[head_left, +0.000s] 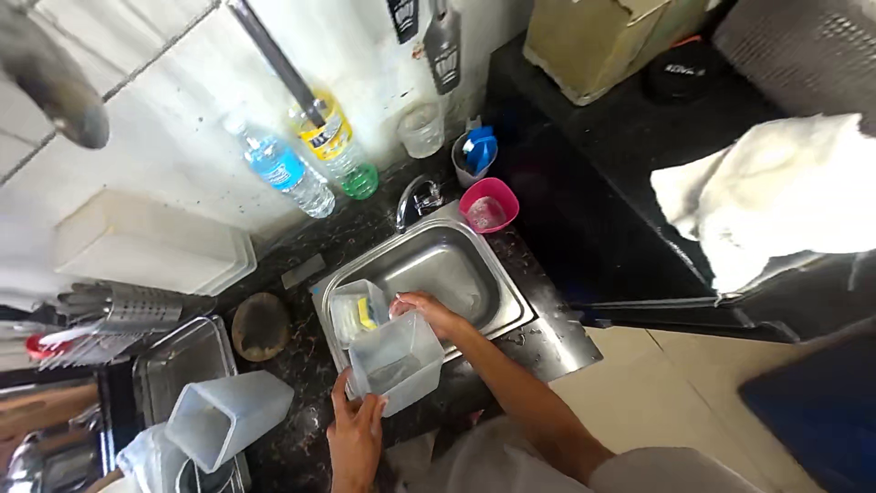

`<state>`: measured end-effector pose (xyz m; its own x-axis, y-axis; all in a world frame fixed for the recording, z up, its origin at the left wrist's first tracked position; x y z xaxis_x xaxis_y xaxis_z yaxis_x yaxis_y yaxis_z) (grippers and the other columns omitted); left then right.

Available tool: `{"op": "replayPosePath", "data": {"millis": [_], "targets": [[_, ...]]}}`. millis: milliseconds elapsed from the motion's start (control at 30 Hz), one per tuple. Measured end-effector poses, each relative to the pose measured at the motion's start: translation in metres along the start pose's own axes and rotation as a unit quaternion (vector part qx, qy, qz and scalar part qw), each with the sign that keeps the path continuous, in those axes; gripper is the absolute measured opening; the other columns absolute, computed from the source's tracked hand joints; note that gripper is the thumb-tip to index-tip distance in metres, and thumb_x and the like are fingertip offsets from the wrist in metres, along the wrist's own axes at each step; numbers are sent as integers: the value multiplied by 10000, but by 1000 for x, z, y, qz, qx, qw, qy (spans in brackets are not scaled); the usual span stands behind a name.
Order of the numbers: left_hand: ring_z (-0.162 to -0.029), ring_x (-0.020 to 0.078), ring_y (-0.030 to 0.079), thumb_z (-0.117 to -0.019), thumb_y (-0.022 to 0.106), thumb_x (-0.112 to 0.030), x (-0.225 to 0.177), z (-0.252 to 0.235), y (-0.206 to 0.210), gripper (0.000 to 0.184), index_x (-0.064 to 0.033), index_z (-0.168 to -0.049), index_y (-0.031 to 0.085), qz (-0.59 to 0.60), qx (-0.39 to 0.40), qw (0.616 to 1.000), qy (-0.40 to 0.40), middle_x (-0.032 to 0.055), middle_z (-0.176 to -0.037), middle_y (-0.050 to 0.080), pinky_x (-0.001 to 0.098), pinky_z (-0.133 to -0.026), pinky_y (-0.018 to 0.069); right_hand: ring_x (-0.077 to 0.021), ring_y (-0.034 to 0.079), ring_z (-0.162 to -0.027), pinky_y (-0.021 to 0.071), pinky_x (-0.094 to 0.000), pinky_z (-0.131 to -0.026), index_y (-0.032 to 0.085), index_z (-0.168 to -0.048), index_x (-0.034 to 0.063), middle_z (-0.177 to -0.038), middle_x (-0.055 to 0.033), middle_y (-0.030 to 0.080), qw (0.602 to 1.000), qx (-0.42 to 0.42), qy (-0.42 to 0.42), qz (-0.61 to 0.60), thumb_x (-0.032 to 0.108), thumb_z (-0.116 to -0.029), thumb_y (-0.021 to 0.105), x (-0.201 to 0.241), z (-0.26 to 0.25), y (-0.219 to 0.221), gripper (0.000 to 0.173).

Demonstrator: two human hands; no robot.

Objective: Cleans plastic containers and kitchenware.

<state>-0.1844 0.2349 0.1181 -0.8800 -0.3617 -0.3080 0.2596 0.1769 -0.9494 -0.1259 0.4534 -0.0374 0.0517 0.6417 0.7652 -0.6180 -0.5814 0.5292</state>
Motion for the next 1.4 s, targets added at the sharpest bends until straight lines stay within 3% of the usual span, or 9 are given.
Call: {"op": "replayPosePath", "data": {"millis": [133, 267, 433, 567, 667, 933, 1167, 1300, 1400], "targets": [[-747, 258, 749, -1009, 580, -294, -15, -43, 18, 297, -75, -926, 764, -43, 50, 995, 79, 114, -1180, 738, 465, -596, 602, -113, 665, -866, 546, -296, -813, 666, -1052, -25, -926, -61, 706, 999, -17, 32, -4, 214, -1107, 389, 3, -30, -33, 369], [-781, 268, 729, -1024, 550, -299, -25, -80, 42, 317, -70, -929, 747, -65, 91, 982, 149, 91, -883, 721, 449, -658, 609, -143, 659, -867, 554, -322, -756, 626, -1175, -29, -994, -94, 684, 995, 6, 82, 64, 281, -1111, 422, -6, -63, -49, 376], [-853, 294, 712, -1043, 540, -282, -27, -113, 70, 298, -73, -946, 729, -94, 186, 961, 180, 103, -898, 700, 460, -709, 601, -72, 556, -672, 505, -255, -696, 606, -989, 22, -758, 11, 558, 996, -6, 77, 45, 208, -1079, 488, -28, -99, -69, 238], [-882, 312, 716, -1049, 535, -258, -33, -139, 88, 296, -51, -962, 727, -93, 236, 951, 178, 128, -914, 706, 484, -753, 595, -177, 633, -945, 524, -352, -888, 635, -1178, -76, -1059, -158, 658, 987, -26, 98, 127, 343, -1120, 402, -46, -112, -96, 483], [-997, 343, 704, -1069, 500, -257, -39, -160, 101, 310, -41, -1042, 721, -94, 312, 935, 141, 154, -1016, 714, 535, -845, 568, -257, 633, -1127, 471, -409, -1045, 648, -1176, -114, -1187, -241, 674, 979, -10, 52, 199, 215, -1117, 347, -55, -117, -108, 450], [-1158, 361, 644, -1098, 426, -272, -47, -201, 139, 377, 1, -1137, 683, -73, 440, 886, 126, 195, -1157, 688, 540, -1024, 475, -254, 657, -1109, 503, -410, -1027, 652, -1181, -102, -1163, -232, 687, 982, -114, 64, 137, 72, -1072, 404, -72, -115, -142, 322], [-1160, 390, 628, -1097, 421, -257, -26, -242, 169, 378, 16, -1199, 660, -13, 466, 883, 50, 240, -1174, 673, 602, -1040, 436, -242, 637, -1199, 540, -400, -998, 486, -1416, -10, -1388, -177, 593, 964, -108, 127, -208, 261, -1121, 260, -95, -86, -147, 460], [-1131, 377, 615, -1107, 393, -234, 12, -256, 190, 389, 54, -1236, 621, 77, 415, 904, -63, 261, -1179, 644, 570, -1019, 447, -230, 675, -1020, 566, -449, -848, 584, -1326, 74, -1157, -125, 695, 940, -181, 136, -255, 431, -1102, 256, -94, -60, -142, 534], [-1179, 376, 598, -1106, 397, -236, 32, -250, 205, 408, 66, -1291, 600, 142, 358, 906, -173, 284, -1251, 620, 548, -1041, 442, -187, 562, -1295, 476, -387, -1077, 486, -1482, 50, -1438, -144, 571, 965, -210, 79, -134, 375, -1126, 308, -81, -45, -151, 514]]}}
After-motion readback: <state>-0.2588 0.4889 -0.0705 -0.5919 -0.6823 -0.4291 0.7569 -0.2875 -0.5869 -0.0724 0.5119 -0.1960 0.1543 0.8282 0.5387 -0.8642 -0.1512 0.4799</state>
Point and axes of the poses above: each hand's wrist, its own z-axis away from the middle knuckle, its own y-axis out of the palm, x = y × z, the point moved 6 cm from there along -z, towards the middle knuckle
